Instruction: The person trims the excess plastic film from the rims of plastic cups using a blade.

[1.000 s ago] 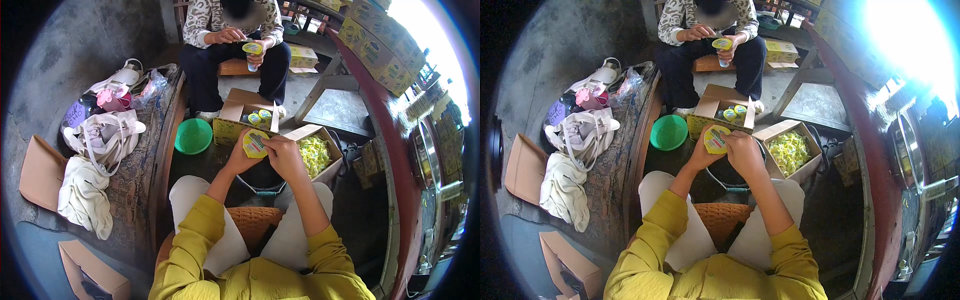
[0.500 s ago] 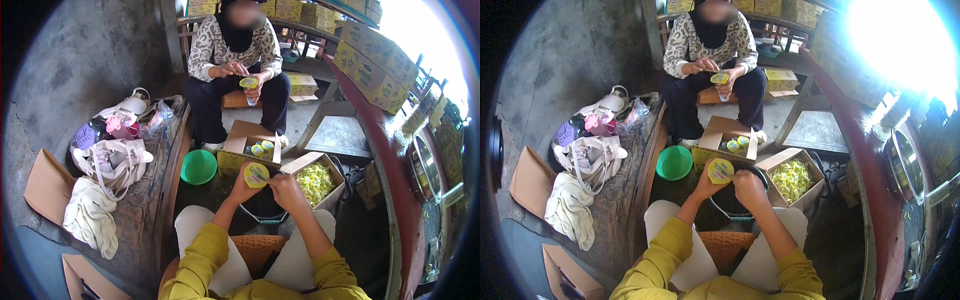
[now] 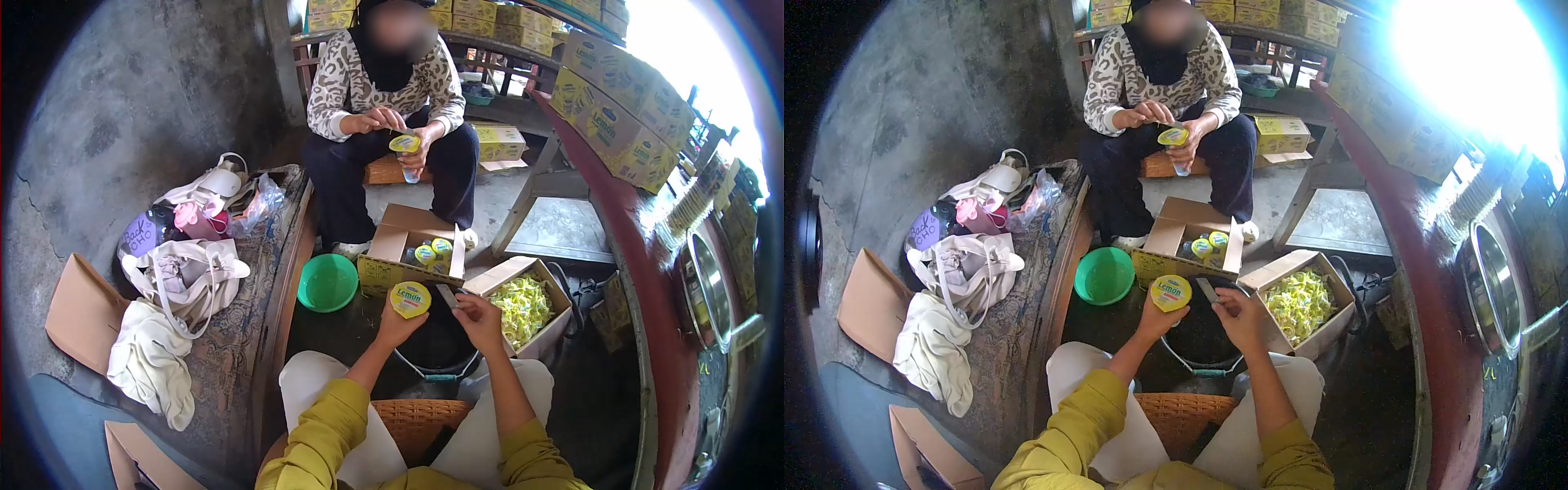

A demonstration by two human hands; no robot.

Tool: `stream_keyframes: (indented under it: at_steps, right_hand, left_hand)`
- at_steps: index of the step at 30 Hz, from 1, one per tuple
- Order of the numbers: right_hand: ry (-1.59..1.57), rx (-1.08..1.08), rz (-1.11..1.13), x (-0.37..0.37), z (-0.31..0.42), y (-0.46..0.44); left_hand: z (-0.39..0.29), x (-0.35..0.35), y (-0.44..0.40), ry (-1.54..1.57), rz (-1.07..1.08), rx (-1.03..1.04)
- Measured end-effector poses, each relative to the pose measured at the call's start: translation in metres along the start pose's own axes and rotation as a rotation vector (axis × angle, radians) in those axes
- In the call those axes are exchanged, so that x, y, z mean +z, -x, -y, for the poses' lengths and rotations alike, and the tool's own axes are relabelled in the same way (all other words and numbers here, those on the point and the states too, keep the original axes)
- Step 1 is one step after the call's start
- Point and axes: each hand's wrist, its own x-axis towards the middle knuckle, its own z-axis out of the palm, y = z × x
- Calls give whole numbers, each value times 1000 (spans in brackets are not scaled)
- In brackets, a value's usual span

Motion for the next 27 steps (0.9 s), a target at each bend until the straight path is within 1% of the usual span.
stream_keyframes:
  at_steps: [3,6,9,12,14,15,18,24,27]
  right_hand:
    - [-191,169,-15,8,-6,-1]
    - [-225,130,-100,12,4,-5]
    - [-108,108,-147,10,-14,-5]
    - [-15,159,-130,5,-34,-2]
    - [-67,138,-125,5,-51,-3]
    - [-92,128,-120,5,-46,-3]
    - [-113,120,-178,8,-27,0]
    - [-117,115,-89,14,-23,1]
    - [-109,125,-97,17,-14,3]
  left_hand:
    - [17,10,3,186,20,40]
    - [22,14,7,150,45,13]
    - [18,17,9,198,42,18]
    - [15,9,7,48,98,36]
    - [2,6,4,-35,76,79]
    - [-3,5,4,-75,64,99]
    - [-8,6,4,-37,7,89]
    - [-2,5,5,-50,-11,44]
    - [9,10,7,20,24,61]
